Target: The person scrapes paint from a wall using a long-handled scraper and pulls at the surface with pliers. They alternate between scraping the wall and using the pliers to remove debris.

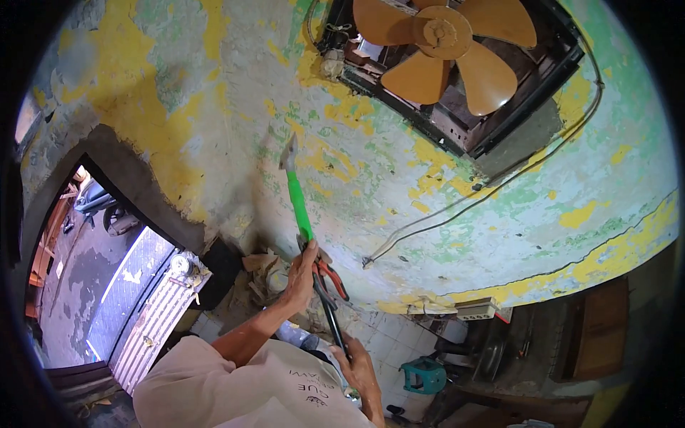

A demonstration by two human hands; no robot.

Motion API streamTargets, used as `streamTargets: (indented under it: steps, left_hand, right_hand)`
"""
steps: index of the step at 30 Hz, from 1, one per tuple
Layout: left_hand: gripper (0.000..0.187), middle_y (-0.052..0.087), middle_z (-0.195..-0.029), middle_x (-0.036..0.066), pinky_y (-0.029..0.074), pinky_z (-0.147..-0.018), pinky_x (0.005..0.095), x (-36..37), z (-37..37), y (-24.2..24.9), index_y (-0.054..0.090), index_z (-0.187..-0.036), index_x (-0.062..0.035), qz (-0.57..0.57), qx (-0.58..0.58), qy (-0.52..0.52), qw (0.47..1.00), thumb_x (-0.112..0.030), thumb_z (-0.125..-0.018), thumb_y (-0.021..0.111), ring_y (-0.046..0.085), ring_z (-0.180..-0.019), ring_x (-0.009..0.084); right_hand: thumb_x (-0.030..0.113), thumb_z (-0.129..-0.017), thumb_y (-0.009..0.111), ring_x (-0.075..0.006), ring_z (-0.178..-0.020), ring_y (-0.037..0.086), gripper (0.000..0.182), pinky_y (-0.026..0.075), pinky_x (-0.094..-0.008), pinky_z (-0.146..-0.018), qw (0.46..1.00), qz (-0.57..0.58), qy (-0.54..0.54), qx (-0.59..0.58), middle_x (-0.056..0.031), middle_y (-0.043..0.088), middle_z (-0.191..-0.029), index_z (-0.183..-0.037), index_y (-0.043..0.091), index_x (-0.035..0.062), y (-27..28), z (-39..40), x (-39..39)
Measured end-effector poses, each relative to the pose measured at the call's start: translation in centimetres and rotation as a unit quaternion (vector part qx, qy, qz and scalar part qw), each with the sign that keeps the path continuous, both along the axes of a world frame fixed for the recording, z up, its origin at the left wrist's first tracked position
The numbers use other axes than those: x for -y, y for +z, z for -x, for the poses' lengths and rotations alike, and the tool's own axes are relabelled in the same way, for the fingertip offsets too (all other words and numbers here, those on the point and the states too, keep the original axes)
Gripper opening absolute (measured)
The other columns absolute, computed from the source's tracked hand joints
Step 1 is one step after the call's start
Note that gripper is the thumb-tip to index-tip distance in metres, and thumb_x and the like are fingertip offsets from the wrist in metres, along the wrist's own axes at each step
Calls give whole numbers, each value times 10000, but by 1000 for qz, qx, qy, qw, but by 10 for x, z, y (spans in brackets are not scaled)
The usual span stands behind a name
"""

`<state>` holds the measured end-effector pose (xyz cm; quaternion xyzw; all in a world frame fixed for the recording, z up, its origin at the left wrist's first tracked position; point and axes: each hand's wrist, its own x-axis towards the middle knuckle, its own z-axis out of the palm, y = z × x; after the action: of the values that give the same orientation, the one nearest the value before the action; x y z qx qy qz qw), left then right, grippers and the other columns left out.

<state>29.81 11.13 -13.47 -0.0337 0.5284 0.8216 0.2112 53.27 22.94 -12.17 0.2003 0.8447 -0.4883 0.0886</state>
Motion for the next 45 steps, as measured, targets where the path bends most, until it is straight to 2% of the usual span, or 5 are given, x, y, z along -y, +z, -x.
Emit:
streamTargets:
  steps: [10, 13, 22, 33, 45]
  left_hand:
    - [621, 629, -908, -8, 406, -759, 272, -1, 1, 47, 669, -1127, -65, -23, -138, 39, 989, -630, -1110, 412, 447, -767, 138]
    - [519, 722, -1090, 119, 547, -904, 347, 19, 4, 41, 680, -1180, 29, -95, -117, 134, 979, -430, -1154, 437, 713, -1045, 208]
    - [619, 617, -934, 29, 460, -571, 274, -37, 48, 32, 649, -1387, 20, 65, -70, 71, 993, -501, -1053, 673, 483, -645, 58]
    - [380, 477, -737, -41, 414, -564, 299, -119, 73, 47, 611, -927, -46, 32, -129, 246, 960, -390, -1038, 731, 442, -628, 79]
    - [347, 607, -887, 0, 455, -663, 274, -144, 68, 67, 612, -1243, -55, -47, -178, 262, 947, -378, -1119, 588, 538, -763, 85]
  right_hand:
    - [414, -1086, 616, -131, -715, 551, 557, 452, -319, -632, 985, -63, -148, -60, -64, 625, -793, -1436, 579, -18, 41, -16, 5]
    - [411, -1083, 623, -122, -689, 531, 542, 438, -317, -612, 986, -58, -144, -61, -56, 621, -782, -1413, 593, -19, 44, -8, -23]
    - [449, -1084, 621, -152, -702, 560, 565, 456, -347, -627, 990, -22, -86, -107, -69, 637, -794, -1438, 592, 10, 37, -4, -82]
    - [153, -1080, 622, -238, -816, 611, 580, 522, -400, -717, 988, -35, 78, -132, -181, 641, -1011, -1624, 430, 91, 76, -24, -146]
    - [96, -1047, 673, -195, -663, 535, 377, 442, -378, -566, 944, -180, -14, -277, -116, 567, -801, -1422, 697, 109, 62, -15, -144]
